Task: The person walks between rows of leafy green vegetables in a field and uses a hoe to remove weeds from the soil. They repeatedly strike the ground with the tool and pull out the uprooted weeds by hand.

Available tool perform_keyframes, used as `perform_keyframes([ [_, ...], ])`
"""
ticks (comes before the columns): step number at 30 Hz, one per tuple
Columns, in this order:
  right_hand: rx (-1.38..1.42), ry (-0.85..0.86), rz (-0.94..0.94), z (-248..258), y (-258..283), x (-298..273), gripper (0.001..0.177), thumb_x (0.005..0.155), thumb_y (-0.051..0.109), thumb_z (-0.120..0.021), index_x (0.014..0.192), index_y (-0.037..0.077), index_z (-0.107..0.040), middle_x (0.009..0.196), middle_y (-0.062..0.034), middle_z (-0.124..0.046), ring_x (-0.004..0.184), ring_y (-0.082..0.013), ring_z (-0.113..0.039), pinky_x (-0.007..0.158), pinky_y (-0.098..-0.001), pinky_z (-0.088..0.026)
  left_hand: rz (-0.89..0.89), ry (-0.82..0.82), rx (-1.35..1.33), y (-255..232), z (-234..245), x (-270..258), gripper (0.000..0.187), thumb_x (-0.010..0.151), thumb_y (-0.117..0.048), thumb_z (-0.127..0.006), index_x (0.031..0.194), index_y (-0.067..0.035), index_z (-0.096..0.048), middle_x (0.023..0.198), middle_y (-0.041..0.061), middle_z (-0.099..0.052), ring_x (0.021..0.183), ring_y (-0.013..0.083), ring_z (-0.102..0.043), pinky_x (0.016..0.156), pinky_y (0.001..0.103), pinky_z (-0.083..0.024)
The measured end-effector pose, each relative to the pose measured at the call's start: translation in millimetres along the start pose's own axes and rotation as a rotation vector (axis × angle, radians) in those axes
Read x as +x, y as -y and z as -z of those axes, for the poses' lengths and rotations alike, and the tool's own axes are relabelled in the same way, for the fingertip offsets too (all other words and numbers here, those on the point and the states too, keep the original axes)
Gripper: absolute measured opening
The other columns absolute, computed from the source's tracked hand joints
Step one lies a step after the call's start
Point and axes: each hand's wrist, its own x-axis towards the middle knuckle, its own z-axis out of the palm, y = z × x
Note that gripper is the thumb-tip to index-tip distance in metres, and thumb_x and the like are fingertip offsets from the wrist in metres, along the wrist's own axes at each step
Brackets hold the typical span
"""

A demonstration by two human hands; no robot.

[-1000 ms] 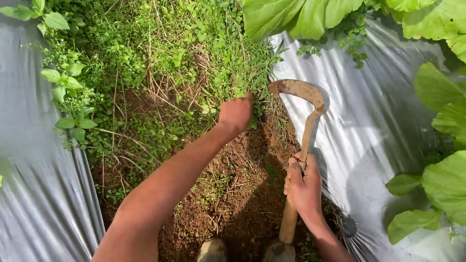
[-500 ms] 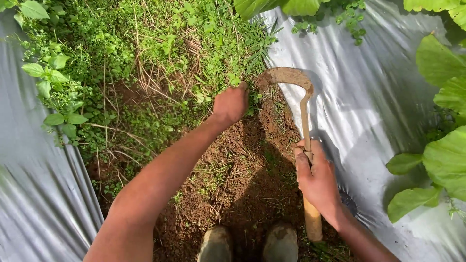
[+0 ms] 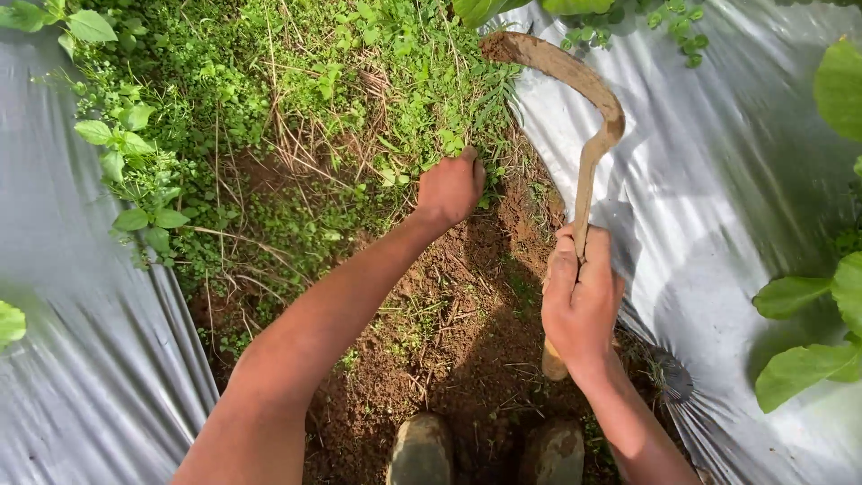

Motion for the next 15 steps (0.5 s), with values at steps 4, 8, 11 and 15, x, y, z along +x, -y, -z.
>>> perform_keyframes([
  [4, 0.086, -0.126, -0.060, -47, -54, -36, 0.016, 0.110, 0.014, -0.034, 0.107, 0.005, -0.047, 0.060, -0.0162, -0.058, 0.051, -0.0277, -0.061, 0.053, -0.0413, -0.050, 0.015, -0.037, -0.010, 6, -10, 6, 0.036, 0.103, -0.030, -0.042, 0.117, -0.006, -0.064, 0.089, 0.019, -0.075, 0.087, 0.0411, -0.076, 0.076, 0.056, -0.061],
  [8, 0.045, -0.006, -0.208, -35, -61, -43, 0.016, 0.107, 0.001, -0.041, 0.114, -0.004, -0.054, 0.066, -0.0190, -0.064, 0.050, -0.0273, -0.061, 0.052, -0.0408, -0.053, 0.029, -0.034, -0.035, 6, -11, 8, 0.036, 0.102, -0.028, -0.041, 0.114, -0.006, -0.067, 0.089, 0.019, -0.075, 0.087, 0.0402, -0.076, 0.074, 0.053, -0.062],
  [11, 0.082, -0.103, -0.142, -35, -50, -44, 0.017, 0.109, 0.007, -0.038, 0.111, -0.002, -0.053, 0.066, -0.0185, -0.064, 0.051, -0.0285, -0.064, 0.050, -0.0400, -0.054, 0.044, -0.035, -0.096, -5, -4, -4, 0.035, 0.103, -0.026, -0.042, 0.114, -0.004, -0.067, 0.091, 0.021, -0.075, 0.089, 0.0411, -0.076, 0.076, 0.053, -0.062],
  [15, 0.193, -0.188, -0.053, -58, -62, -32, 0.024, 0.110, 0.017, -0.033, 0.106, 0.002, -0.052, 0.068, -0.0147, -0.063, 0.052, -0.0251, -0.067, 0.047, -0.0386, -0.055, 0.063, -0.021, -0.150, -14, 5, -8, 0.034, 0.105, -0.023, -0.042, 0.114, -0.002, -0.067, 0.094, 0.023, -0.074, 0.093, 0.0399, -0.076, 0.079, 0.050, -0.064],
])
